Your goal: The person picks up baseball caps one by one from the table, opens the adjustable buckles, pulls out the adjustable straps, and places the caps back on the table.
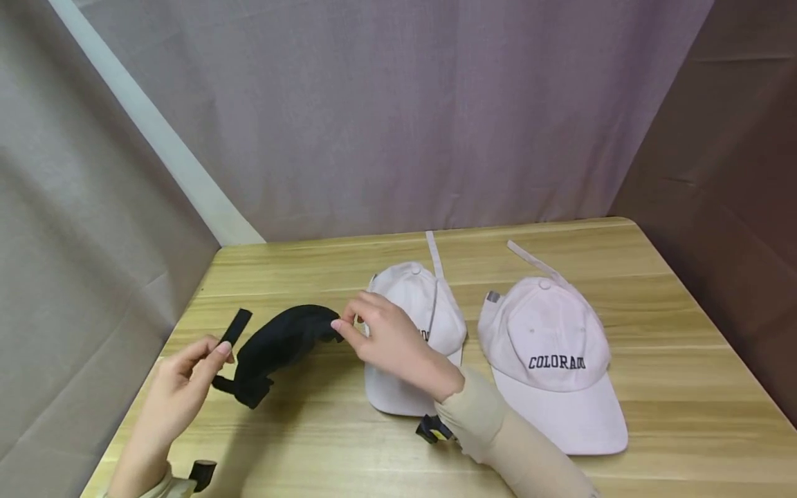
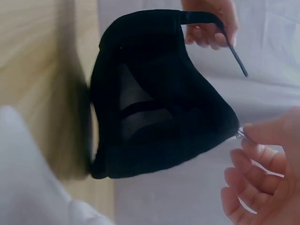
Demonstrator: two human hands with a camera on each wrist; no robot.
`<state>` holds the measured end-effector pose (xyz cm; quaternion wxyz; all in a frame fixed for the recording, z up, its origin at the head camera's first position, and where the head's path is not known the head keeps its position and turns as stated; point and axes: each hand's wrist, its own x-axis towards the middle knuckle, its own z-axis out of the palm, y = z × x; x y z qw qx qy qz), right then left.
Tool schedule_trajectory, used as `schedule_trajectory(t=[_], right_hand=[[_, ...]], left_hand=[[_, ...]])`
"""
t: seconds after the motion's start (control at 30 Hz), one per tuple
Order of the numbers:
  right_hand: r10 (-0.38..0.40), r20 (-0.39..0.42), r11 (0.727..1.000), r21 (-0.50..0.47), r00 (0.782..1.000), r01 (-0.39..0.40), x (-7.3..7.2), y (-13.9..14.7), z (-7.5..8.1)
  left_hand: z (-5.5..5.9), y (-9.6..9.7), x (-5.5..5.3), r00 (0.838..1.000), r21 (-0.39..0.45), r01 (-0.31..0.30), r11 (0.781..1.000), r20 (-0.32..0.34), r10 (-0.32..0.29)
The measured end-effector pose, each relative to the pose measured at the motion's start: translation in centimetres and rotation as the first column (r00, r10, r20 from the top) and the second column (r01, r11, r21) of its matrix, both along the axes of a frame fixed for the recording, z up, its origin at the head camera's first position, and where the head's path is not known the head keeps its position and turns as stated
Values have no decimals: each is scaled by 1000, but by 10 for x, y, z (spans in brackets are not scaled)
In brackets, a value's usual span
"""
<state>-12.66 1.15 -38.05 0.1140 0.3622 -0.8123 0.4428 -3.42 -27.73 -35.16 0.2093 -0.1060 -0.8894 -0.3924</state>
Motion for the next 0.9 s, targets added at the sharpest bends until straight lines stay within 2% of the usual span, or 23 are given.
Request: schedule_trajectory(t=[0.07, 0.13, 0.2, 0.27, 0.33, 0.4, 0.53, 0.6, 0.67, 0.7, 0.77, 0.83, 0.9], right_hand=[[29, 12, 997, 68, 999, -30, 3, 0, -4], [57, 25, 988, 140, 998, -60, 7, 2, -9], [90, 27, 974, 204, 996, -94, 10, 4, -15], [130, 21, 962, 241, 991, -131, 12, 7, -21], [170, -3, 951, 263, 985, -164, 14, 9, -27], [207, -35, 941, 280, 978, -189, 16, 11, -33], [239, -90, 915, 354, 967, -193, 23, 12, -41], [256, -89, 890, 409, 963, -198, 27, 14, -42], [268, -50, 858, 467, 962, -215, 30, 16, -42], [274, -29, 843, 488, 961, -226, 31, 17, -41], [275, 8, 822, 516, 961, -240, 33, 18, -40], [270, 22, 816, 525, 963, -241, 33, 19, -40], [267, 9, 821, 521, 964, -233, 32, 17, -40]], left_hand=[[-6, 1, 2, 993, -47, 116, 992, 6, -116], [-12, 2, 5, 971, -97, 237, 967, 42, -234], [-18, 4, 8, 933, -121, 354, 927, 106, -343], [-24, 6, 12, 890, -126, 443, 888, 184, -418], [-30, 9, 15, 855, -125, 495, 860, 247, -456], [-36, 12, 18, 831, -125, 525, 842, 290, -475], [-47, 16, 24, 813, -129, 534, 836, 348, -466], [-52, 18, 28, 816, -124, 523, 844, 361, -452], [-55, 18, 32, 830, -120, 499, 858, 351, -433], [-57, 18, 33, 842, -120, 484, 867, 334, -424], [-60, 19, 35, 876, -140, 443, 886, 278, -394], [-63, 20, 34, 912, -188, 392, 901, 208, -353], [-66, 21, 33, 938, -237, 340, 910, 153, -310]])
